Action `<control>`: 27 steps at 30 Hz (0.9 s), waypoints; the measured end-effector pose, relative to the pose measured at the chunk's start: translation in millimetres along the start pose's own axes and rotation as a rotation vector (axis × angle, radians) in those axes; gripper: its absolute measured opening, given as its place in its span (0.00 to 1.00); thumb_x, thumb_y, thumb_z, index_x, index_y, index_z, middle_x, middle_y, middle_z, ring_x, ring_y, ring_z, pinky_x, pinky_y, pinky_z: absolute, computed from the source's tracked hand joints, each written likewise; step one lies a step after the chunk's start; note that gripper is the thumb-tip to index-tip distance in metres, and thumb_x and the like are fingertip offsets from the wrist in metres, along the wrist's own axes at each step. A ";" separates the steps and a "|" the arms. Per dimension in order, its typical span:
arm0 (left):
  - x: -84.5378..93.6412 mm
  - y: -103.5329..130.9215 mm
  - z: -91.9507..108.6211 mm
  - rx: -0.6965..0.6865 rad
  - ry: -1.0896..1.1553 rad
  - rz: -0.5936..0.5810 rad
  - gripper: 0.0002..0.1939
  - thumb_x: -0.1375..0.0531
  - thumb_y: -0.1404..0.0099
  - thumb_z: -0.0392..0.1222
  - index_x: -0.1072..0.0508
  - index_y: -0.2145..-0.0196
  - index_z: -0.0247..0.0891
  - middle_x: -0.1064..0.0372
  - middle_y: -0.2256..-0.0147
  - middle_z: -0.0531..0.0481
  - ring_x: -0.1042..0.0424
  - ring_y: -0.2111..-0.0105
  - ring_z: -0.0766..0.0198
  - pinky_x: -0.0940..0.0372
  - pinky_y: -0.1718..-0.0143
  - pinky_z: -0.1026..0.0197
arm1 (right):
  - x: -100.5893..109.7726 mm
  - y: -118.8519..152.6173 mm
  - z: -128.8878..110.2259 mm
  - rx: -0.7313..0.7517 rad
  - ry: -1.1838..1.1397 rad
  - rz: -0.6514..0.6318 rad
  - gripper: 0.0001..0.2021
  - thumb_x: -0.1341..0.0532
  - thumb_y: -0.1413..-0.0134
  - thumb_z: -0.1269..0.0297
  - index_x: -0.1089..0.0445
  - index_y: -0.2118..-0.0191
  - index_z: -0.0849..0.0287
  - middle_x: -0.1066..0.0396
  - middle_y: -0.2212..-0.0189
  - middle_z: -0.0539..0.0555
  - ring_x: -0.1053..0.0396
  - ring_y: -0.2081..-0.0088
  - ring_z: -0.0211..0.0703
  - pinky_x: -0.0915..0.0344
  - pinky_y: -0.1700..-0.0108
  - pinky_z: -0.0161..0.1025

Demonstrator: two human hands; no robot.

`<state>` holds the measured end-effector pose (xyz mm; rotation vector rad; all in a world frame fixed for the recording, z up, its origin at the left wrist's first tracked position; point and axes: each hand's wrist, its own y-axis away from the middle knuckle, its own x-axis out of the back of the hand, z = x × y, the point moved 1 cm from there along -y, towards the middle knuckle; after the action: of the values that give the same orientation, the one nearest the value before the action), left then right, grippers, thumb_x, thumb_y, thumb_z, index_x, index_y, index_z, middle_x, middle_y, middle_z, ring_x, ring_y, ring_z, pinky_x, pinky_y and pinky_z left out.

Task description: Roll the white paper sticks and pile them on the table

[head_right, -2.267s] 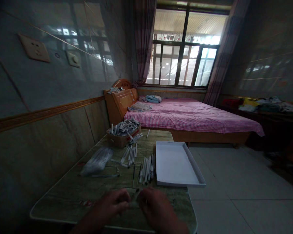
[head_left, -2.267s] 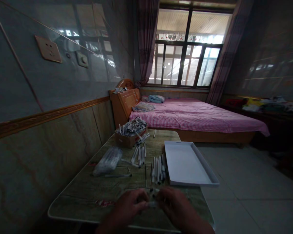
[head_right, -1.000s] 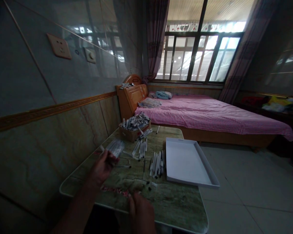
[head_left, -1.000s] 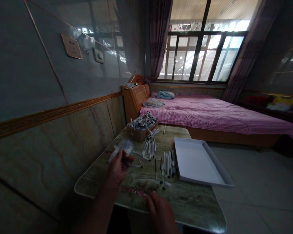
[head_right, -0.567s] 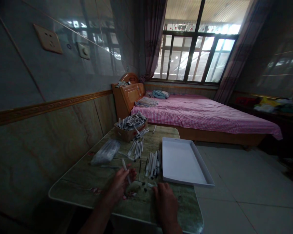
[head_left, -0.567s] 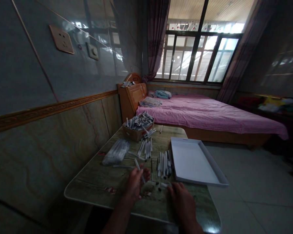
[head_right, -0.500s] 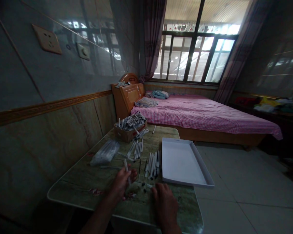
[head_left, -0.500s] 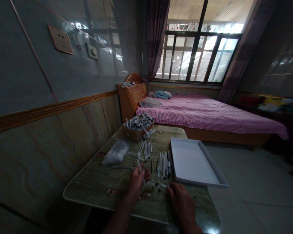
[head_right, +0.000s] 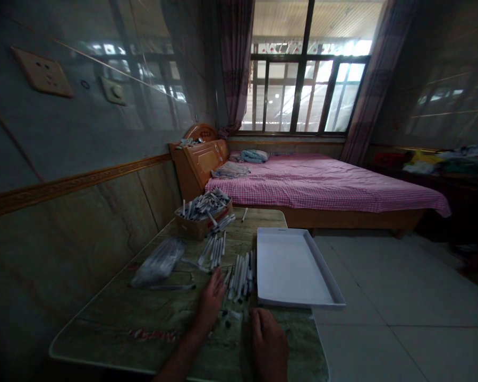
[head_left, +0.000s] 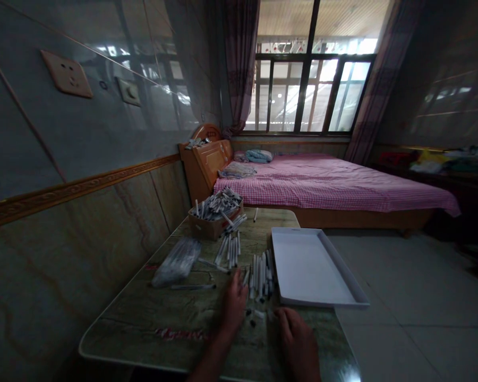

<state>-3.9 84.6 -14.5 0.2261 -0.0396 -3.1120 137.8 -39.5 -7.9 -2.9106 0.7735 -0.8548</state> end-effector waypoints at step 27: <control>-10.8 13.4 -8.6 -0.239 -0.544 -0.278 0.33 0.55 0.30 0.52 0.44 0.34 0.32 0.48 0.32 0.38 0.51 0.31 0.54 0.55 0.31 0.49 | -2.9 0.9 5.3 0.028 0.046 -0.006 0.24 0.53 0.35 0.45 0.25 0.66 0.51 0.21 0.67 0.52 0.24 0.65 0.44 0.36 0.63 0.33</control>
<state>8.3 71.3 -21.1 -0.6720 0.3818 -3.2944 138.0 -39.6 -14.1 -2.8804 0.7499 -0.9289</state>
